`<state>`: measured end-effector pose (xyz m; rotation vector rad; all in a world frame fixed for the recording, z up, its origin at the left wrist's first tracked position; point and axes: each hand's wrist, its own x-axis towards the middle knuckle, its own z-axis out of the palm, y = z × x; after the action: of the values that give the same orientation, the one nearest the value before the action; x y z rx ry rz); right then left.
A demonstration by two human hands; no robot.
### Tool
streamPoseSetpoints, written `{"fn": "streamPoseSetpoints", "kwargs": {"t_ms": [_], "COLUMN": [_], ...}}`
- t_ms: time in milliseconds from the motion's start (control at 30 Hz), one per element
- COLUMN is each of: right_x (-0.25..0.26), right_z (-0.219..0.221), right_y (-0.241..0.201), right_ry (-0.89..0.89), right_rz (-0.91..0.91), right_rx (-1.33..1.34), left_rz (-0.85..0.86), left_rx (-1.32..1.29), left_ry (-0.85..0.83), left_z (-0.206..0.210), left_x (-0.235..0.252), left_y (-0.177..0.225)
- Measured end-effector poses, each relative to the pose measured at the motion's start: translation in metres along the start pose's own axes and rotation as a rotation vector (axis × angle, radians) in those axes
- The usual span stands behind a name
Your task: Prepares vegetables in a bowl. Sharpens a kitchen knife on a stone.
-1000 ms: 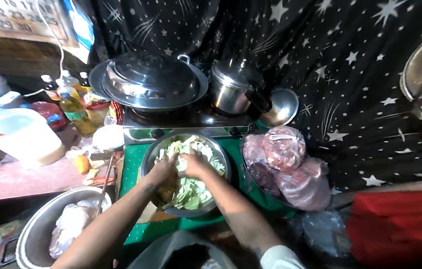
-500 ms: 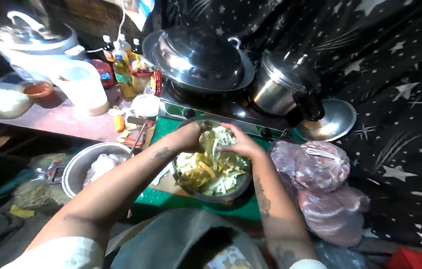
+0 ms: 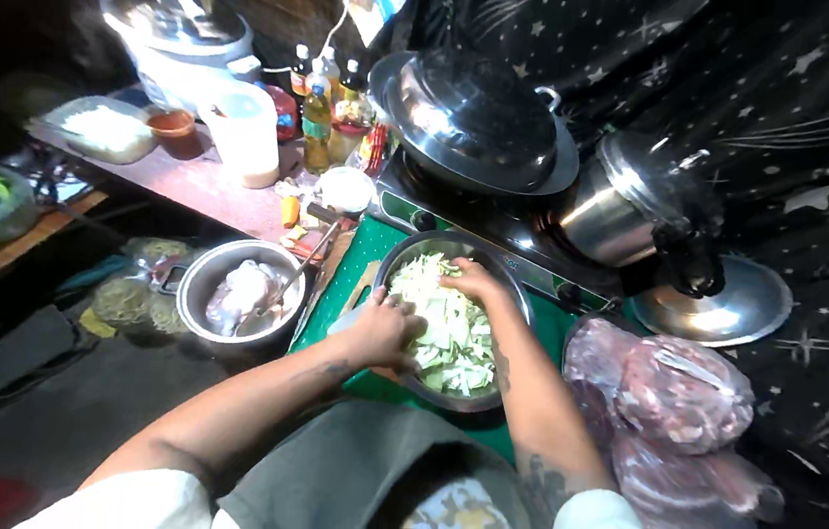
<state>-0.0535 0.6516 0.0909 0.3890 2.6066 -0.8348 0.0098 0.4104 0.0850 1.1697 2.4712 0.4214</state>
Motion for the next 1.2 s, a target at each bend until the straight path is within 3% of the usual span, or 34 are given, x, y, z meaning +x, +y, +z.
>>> {"fn": "streamPoseSetpoints", "kwargs": {"t_ms": [233,400,500,633,733,833,900,1000,1100,1200], "right_x": [-0.046,-0.092,-0.110,-0.127,-0.144,-0.160,-0.165,-0.172,-0.175,-0.178], "right_z": [-0.034,-0.055,-0.057,-0.036,-0.009,0.030,0.054,0.073,0.084,0.084], "right_y": [-0.023,-0.034,-0.019,0.019,0.053,0.082,0.103,0.101,0.089,0.085], "right_ry": [-0.096,0.038,0.065,0.463,0.743,0.849,0.740,0.432,0.328,0.355], "right_rz": [-0.190,-0.257,-0.301,-0.314,-0.207,-0.008,0.165,0.392,0.362,0.325], "right_rx": [-0.258,-0.280,-0.199,0.033,0.102,0.204,0.362,0.672,0.993,1.117], "left_rz": [0.087,0.249,0.198,0.202,0.199,-0.013,-0.255,-0.503,-0.548,-0.564], "left_rx": [-0.083,-0.046,-0.060,-0.038,-0.089,-0.205,-0.425,-0.809,-1.111,-1.129], "left_ry": [0.037,0.094,0.064,0.193,0.456,0.656,0.550,0.153,-0.068,-0.129], "left_z": [-0.001,-0.027,-0.051,-0.067,-0.051,-0.033,-0.023,-0.012,0.002,-0.001], "left_x": [0.040,0.049,0.038,0.019,0.018,0.007,-0.005,-0.016,-0.010,-0.005], "left_y": [-0.004,-0.001,0.007,0.012,0.003,-0.025,-0.043,-0.053,-0.051,-0.047]}}
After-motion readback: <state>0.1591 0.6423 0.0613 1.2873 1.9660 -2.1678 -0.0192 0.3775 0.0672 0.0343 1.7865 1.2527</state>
